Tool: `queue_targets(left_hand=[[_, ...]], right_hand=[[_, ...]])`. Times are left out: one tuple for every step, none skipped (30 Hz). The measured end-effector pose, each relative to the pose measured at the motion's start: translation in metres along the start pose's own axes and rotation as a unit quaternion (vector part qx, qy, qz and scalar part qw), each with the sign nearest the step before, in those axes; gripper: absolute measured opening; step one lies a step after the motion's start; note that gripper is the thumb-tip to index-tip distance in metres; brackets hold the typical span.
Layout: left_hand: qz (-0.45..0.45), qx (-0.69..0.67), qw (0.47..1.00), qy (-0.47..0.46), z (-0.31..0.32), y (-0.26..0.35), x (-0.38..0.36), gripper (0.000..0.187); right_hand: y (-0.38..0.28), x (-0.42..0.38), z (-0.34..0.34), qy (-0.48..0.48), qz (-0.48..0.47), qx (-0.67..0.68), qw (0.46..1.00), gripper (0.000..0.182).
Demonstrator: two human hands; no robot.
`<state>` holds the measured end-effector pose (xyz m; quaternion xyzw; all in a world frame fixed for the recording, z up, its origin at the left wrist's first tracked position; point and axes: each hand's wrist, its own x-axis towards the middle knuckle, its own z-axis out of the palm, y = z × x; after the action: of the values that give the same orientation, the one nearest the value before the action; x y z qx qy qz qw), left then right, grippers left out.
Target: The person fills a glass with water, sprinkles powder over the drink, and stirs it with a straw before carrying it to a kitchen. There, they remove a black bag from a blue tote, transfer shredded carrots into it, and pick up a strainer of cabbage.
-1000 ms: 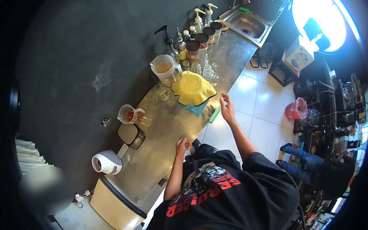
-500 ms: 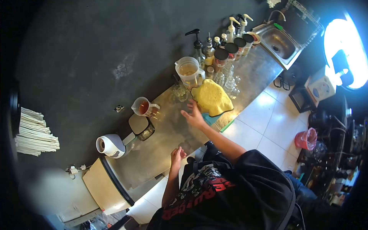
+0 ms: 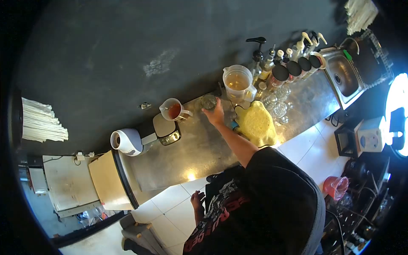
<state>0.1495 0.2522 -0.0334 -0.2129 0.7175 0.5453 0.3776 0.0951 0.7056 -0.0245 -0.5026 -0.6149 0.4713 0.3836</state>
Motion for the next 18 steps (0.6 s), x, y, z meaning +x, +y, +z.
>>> queue_targets(left_hand=[[0.013, -0.011, 1.000, 0.002, -0.010, -0.022, 0.008, 0.024], [0.027, -0.021, 0.999, 0.004, -0.016, -0.040, 0.017, 0.024], [0.013, -0.022, 0.999, 0.029, -0.012, -0.042, 0.015, 0.023], [0.013, -0.024, 0.999, 0.032, -0.011, -0.042, 0.013, 0.023], [0.027, -0.026, 0.999, 0.029, -0.010, -0.042, 0.012, 0.023], [0.040, -0.028, 0.998, 0.027, -0.011, -0.042, 0.010, 0.022], [0.032, -0.003, 0.999, 0.016, -0.012, -0.037, 0.007, 0.024], [0.031, -0.004, 0.999, 0.020, -0.009, -0.030, 0.001, 0.024], [0.016, -0.024, 0.999, 0.030, -0.004, -0.023, -0.004, 0.025], [0.001, -0.044, 0.998, 0.040, -0.003, -0.020, -0.006, 0.026], [-0.005, -0.025, 0.999, 0.031, -0.007, -0.024, 0.001, 0.028], [-0.005, -0.025, 0.999, 0.031, -0.009, -0.025, 0.001, 0.028], [-0.002, -0.034, 0.999, 0.021, -0.010, -0.025, 0.001, 0.028], [0.002, -0.044, 0.999, 0.010, -0.011, -0.024, 0.003, 0.028], [0.003, -0.044, 0.999, 0.009, -0.012, -0.022, 0.005, 0.028], [0.000, -0.046, 0.999, 0.008, -0.013, -0.023, 0.007, 0.029], [-0.003, -0.048, 0.999, 0.006, -0.012, -0.023, 0.007, 0.030], [-0.005, -0.046, 0.999, 0.005, -0.011, -0.022, 0.006, 0.030]], right_hand=[[0.001, 0.003, 0.010, -0.022, -0.004, -0.004, 1.000, 0.080], [0.002, 0.005, 0.020, -0.028, -0.004, -0.004, 1.000, 0.080], [0.002, 0.007, 0.031, -0.027, -0.005, 0.003, 1.000, 0.079], [0.000, 0.009, 0.038, -0.026, -0.006, 0.010, 1.000, 0.077], [-0.002, 0.011, 0.045, -0.030, -0.006, 0.010, 0.999, 0.077], [-0.004, 0.012, 0.051, -0.031, -0.019, -0.002, 0.999, 0.077], [-0.005, 0.013, 0.056, -0.032, -0.032, -0.013, 0.999, 0.077], [-0.006, 0.014, 0.060, -0.036, -0.031, -0.013, 0.999, 0.077], [-0.006, 0.016, 0.063, -0.067, -0.021, 0.009, 0.998, 0.083], [-0.002, 0.016, 0.067, -0.096, -0.012, 0.030, 0.995, 0.089], [0.002, 0.013, 0.072, -0.097, -0.011, 0.030, 0.995, 0.089], [0.006, 0.008, 0.079, -0.050, -0.001, -0.007, 0.999, 0.090], [0.005, 0.003, 0.082, -0.002, 0.009, -0.043, 0.999, 0.091], [0.005, -0.003, 0.083, -0.002, 0.009, -0.042, 0.999, 0.091], [0.005, -0.009, 0.082, -0.050, 0.111, 0.045, 0.992, 0.094], [0.003, -0.013, 0.079, -0.096, 0.210, 0.131, 0.964, 0.097], [-0.005, -0.015, 0.075, -0.094, 0.210, 0.130, 0.965, 0.097], [-0.012, -0.018, 0.072, -0.123, 0.261, 0.127, 0.949, 0.097]])
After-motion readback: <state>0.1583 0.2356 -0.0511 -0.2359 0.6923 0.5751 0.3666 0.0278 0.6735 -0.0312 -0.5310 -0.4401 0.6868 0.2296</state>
